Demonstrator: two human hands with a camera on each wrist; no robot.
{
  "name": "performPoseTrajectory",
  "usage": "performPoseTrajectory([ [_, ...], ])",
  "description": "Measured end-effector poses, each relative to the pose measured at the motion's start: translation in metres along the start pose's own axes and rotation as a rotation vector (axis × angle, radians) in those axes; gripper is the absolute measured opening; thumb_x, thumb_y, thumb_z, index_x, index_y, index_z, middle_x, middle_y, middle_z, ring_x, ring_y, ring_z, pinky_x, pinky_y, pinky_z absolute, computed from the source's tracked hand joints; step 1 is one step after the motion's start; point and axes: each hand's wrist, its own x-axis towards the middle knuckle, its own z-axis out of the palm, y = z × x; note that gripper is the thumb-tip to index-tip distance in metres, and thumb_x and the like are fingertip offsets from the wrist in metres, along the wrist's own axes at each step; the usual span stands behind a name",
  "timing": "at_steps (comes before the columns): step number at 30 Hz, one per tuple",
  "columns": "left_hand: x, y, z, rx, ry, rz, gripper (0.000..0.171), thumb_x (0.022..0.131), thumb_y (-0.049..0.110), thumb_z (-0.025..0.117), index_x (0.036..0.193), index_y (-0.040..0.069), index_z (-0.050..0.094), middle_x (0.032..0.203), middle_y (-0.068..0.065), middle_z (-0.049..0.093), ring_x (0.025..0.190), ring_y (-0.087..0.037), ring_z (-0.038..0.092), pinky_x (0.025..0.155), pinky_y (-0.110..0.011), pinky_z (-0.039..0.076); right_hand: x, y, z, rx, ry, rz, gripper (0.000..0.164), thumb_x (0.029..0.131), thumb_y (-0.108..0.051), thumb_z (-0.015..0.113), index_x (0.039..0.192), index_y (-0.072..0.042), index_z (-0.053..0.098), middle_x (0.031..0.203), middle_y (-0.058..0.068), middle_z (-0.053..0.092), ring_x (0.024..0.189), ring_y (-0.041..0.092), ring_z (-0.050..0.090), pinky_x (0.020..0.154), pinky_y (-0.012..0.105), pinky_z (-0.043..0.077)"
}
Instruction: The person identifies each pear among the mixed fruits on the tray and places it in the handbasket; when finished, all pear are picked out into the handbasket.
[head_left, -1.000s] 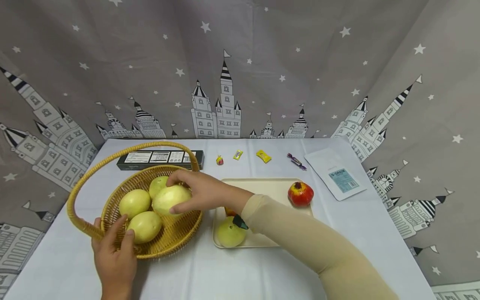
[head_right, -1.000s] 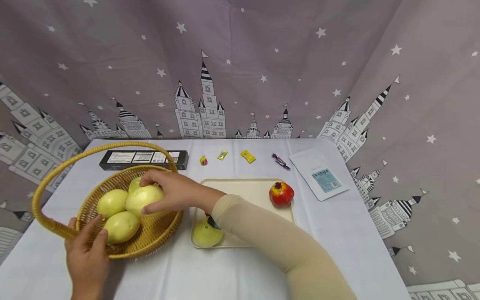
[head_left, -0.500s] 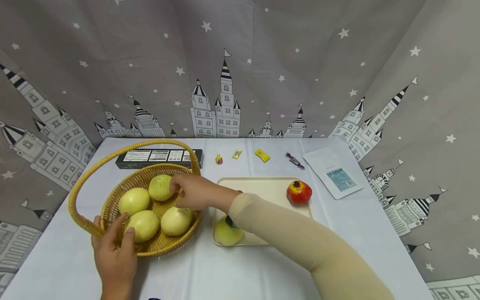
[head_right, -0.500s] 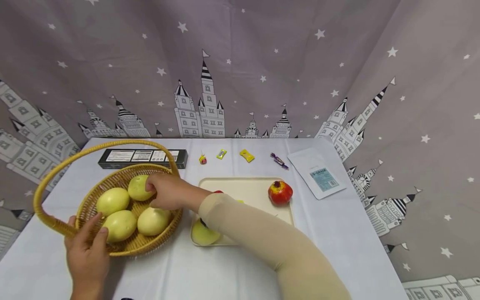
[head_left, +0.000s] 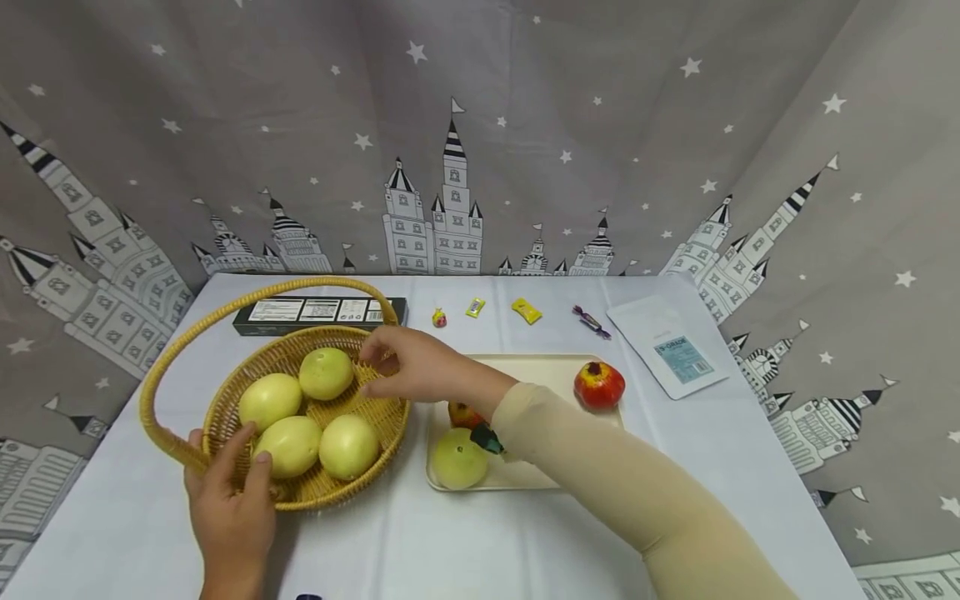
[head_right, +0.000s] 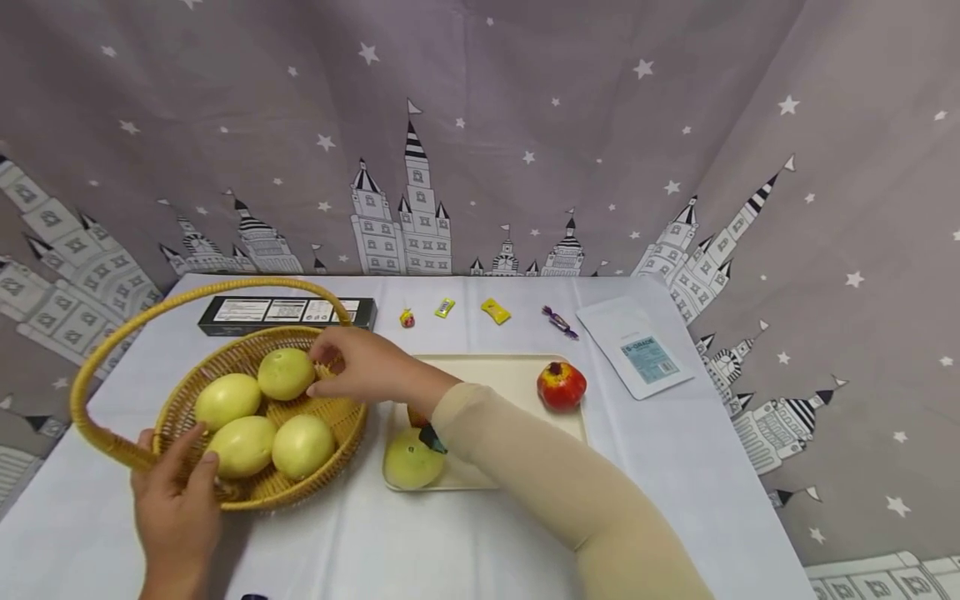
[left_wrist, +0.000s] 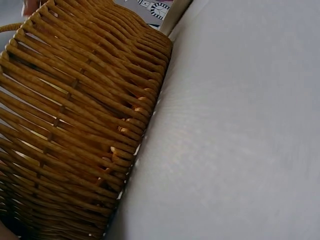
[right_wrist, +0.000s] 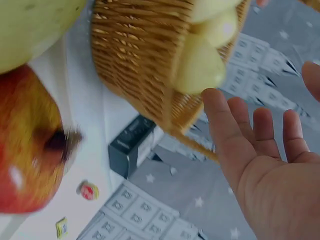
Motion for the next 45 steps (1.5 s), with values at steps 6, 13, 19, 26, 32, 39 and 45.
performPoseTrajectory([
  [6, -0.008, 0.009, -0.01, 0.046, -0.005, -0.032, 0.048, 0.085, 0.012, 0.069, 0.132, 0.017, 0.061, 0.16, 0.003, 0.011, 0.144, -0.009, 0.007, 0.113, -0.034, 0.014, -0.045, 0.012, -0.027, 0.212, 0.046, -0.033, 0.035, 0.086, -0.022, 0.074, 0.114, -0.019, 0.056, 0.117, -0.003, 0.056, 0.111, 0.013, 0.058, 0.085, 0.024, 0.051],
  [13, -0.017, 0.061, -0.004, -0.063, 0.346, 0.469, 0.054, 0.07, 0.03, 0.066, 0.106, -0.008, 0.054, 0.143, -0.014, 0.032, 0.134, -0.034, 0.018, 0.11, -0.039, 0.012, -0.112, 0.046, -0.054, 0.169, 0.272, 0.025, 0.034, 0.09, -0.026, 0.069, 0.12, -0.016, 0.057, 0.119, -0.003, 0.058, 0.115, 0.015, 0.055, 0.097, 0.039, 0.046],
  [19, -0.01, 0.102, 0.031, -0.016, 0.095, 0.876, 0.051, 0.082, 0.05, 0.059, 0.104, 0.004, 0.064, 0.122, -0.02, 0.057, 0.12, -0.041, 0.044, 0.1, -0.054, 0.025, -0.15, 0.069, -0.053, -0.129, 0.417, 0.113, 0.048, 0.091, -0.042, 0.065, 0.132, -0.022, 0.053, 0.136, -0.008, 0.049, 0.127, 0.022, 0.044, 0.099, 0.05, 0.042],
  [26, 0.003, 0.108, 0.066, 0.46, -0.438, 0.842, 0.081, 0.076, 0.07, 0.054, 0.139, 0.019, 0.051, 0.154, -0.013, 0.031, 0.144, -0.036, 0.015, 0.108, -0.062, 0.014, -0.157, 0.079, -0.034, -0.515, 0.46, 0.097, 0.068, 0.088, -0.055, 0.061, 0.145, -0.023, 0.043, 0.153, 0.001, 0.034, 0.146, 0.03, 0.012, 0.108, 0.066, 0.01],
  [32, 0.003, 0.1, 0.076, 0.5, -0.461, 0.825, 0.082, 0.075, 0.069, 0.058, 0.138, 0.016, 0.052, 0.151, -0.017, 0.034, 0.143, -0.038, 0.018, 0.11, -0.061, 0.011, -0.152, 0.071, -0.004, -0.484, 0.414, -0.019, 0.066, 0.087, -0.049, 0.065, 0.143, -0.019, 0.045, 0.147, 0.002, 0.041, 0.141, 0.026, 0.026, 0.111, 0.055, 0.021],
  [39, 0.001, 0.09, 0.083, 0.495, -0.469, 0.776, 0.074, 0.079, 0.062, 0.061, 0.136, 0.014, 0.053, 0.142, -0.017, 0.045, 0.133, -0.042, 0.035, 0.1, -0.063, 0.028, -0.137, 0.071, 0.042, -0.413, 0.223, -0.091, 0.065, 0.085, -0.05, 0.068, 0.14, -0.021, 0.047, 0.14, -0.003, 0.044, 0.129, 0.014, 0.04, 0.105, 0.036, 0.037],
  [45, -0.005, 0.089, 0.083, 0.522, -0.515, 0.764, 0.071, 0.081, 0.06, 0.063, 0.133, 0.012, 0.055, 0.138, -0.018, 0.048, 0.127, -0.039, 0.042, 0.096, -0.06, 0.036, -0.133, 0.084, 0.058, -0.415, 0.212, -0.085, 0.069, 0.08, -0.043, 0.077, 0.138, -0.023, 0.046, 0.136, -0.004, 0.044, 0.121, 0.014, 0.044, 0.103, 0.033, 0.039],
])
